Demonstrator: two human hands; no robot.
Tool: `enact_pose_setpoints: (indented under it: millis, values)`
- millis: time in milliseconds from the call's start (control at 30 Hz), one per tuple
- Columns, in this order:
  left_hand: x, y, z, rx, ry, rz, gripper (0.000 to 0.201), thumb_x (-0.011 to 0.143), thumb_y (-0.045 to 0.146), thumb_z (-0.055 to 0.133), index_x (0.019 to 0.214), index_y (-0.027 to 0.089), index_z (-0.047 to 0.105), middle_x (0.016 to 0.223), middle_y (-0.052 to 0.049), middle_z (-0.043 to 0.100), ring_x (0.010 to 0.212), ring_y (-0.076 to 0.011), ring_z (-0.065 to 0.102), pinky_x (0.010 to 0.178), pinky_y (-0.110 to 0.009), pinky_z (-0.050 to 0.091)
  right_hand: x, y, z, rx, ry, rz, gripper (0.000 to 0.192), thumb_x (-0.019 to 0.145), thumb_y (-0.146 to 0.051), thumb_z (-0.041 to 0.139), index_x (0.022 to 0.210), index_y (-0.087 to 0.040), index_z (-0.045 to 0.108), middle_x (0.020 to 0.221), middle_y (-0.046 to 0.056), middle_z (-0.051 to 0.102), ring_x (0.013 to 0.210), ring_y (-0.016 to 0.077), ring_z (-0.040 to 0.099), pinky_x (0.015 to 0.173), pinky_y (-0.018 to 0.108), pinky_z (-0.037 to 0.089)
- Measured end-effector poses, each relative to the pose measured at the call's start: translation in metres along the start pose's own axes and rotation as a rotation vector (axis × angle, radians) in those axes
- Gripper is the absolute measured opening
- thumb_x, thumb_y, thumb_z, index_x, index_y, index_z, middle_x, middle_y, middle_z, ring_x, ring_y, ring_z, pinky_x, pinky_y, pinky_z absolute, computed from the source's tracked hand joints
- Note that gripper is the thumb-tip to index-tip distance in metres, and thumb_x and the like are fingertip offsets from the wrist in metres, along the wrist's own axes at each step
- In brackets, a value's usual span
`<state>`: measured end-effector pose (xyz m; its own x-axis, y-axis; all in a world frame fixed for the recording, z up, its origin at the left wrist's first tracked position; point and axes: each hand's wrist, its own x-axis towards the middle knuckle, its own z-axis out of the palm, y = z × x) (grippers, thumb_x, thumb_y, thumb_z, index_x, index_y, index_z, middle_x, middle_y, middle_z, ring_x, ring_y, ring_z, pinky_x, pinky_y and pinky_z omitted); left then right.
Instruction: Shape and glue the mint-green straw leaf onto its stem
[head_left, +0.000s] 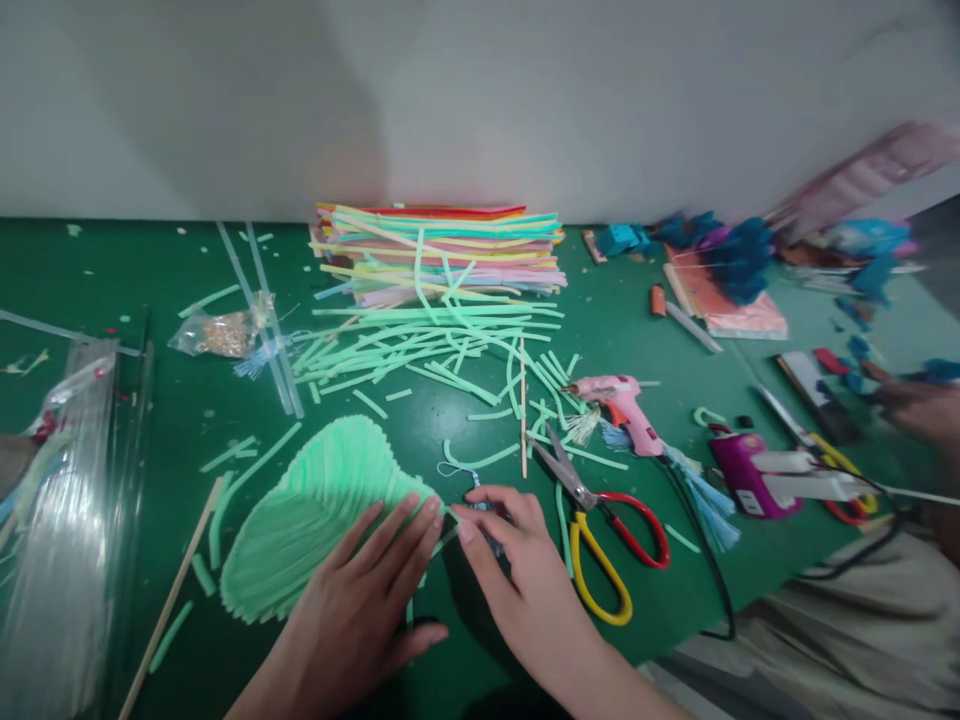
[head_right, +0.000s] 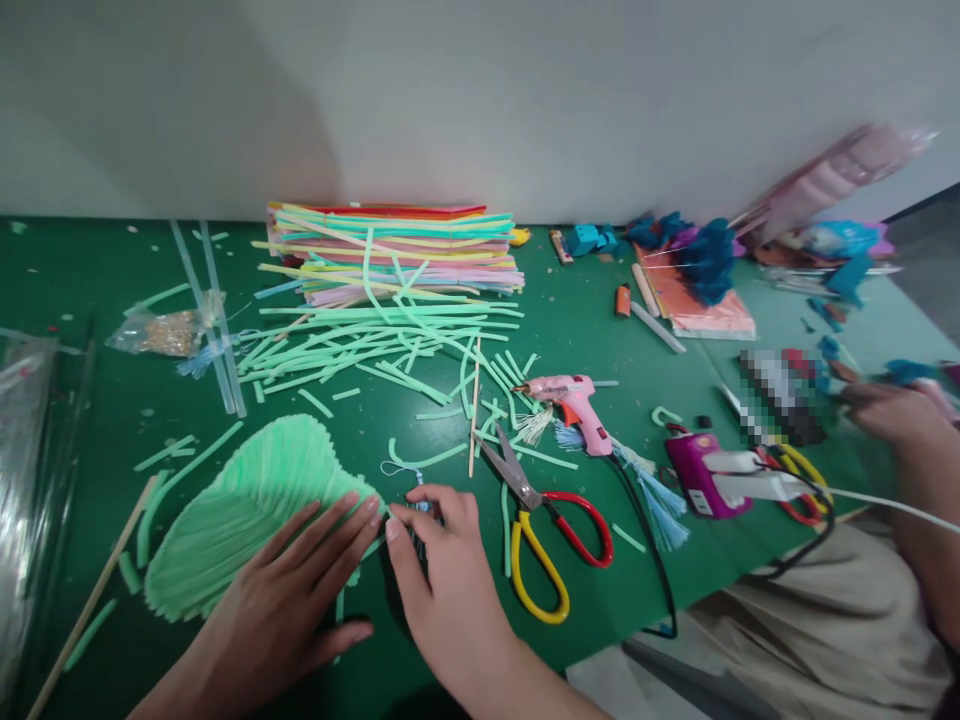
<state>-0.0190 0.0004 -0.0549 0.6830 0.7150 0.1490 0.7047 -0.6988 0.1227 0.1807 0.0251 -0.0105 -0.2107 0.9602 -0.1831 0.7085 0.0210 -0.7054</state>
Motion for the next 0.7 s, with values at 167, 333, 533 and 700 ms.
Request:
enact_pose_setpoints:
  millis: [167, 333, 533, 700]
  values:
    - [-0.0015, -0.0009, 0.0003, 0.008, 0.001, 0.014, 0.075, 0.091, 0.063, 0.044, 0.147, 0.012, 0.042, 0.153, -0.007, 0.044, 0.142, -0.0275, 0.035, 0.118, -0.043, 0.016, 0.0001, 0.0031, 0.0023, 0.008, 0.008, 0.024, 0.030, 0.098, -0.023, 0.044, 0.105, -0.020, 0.073, 0.112, 0.011, 0.057, 0.106, 0.0265, 0.054, 0.095, 0.046, 0.048]
    - [-0.0005, -0.0013, 0.0004, 0.002, 0.015, 0.014, 0.074, 0.091, 0.062, 0.046, 0.145, 0.012, 0.044, 0.151, -0.008, 0.047, 0.141, -0.0277, 0.036, 0.120, -0.043, 0.014, -0.0023, 0.0037, 0.0076, 0.065, 0.032, 0.019, 0.029, 0.099, -0.022, 0.044, 0.109, -0.024, 0.071, 0.110, 0.009, 0.057, 0.105, 0.0243, 0.053, 0.093, 0.042, 0.050]
    - [-0.0008, -0.0017, 0.0010, -0.021, 0.024, 0.022, 0.070, 0.092, 0.059, 0.047, 0.143, 0.011, 0.047, 0.151, -0.009, 0.048, 0.142, -0.0283, 0.036, 0.120, -0.043, 0.012, -0.0042, -0.0002, 0.0083, -0.024, 0.054, -0.078, 0.026, 0.098, -0.020, 0.047, 0.111, -0.023, 0.070, 0.110, 0.010, 0.056, 0.106, 0.0253, 0.051, 0.093, 0.043, 0.049]
    - [-0.0024, -0.0011, 0.0004, -0.057, -0.004, 0.004, 0.060, 0.092, 0.054, 0.049, 0.137, 0.014, 0.054, 0.151, -0.008, 0.048, 0.142, -0.0292, 0.035, 0.119, -0.045, 0.018, -0.0053, -0.0046, 0.0085, -0.160, 0.037, -0.187, 0.030, 0.096, -0.022, 0.051, 0.122, -0.020, 0.065, 0.113, 0.012, 0.056, 0.107, 0.0284, 0.047, 0.093, 0.047, 0.047]
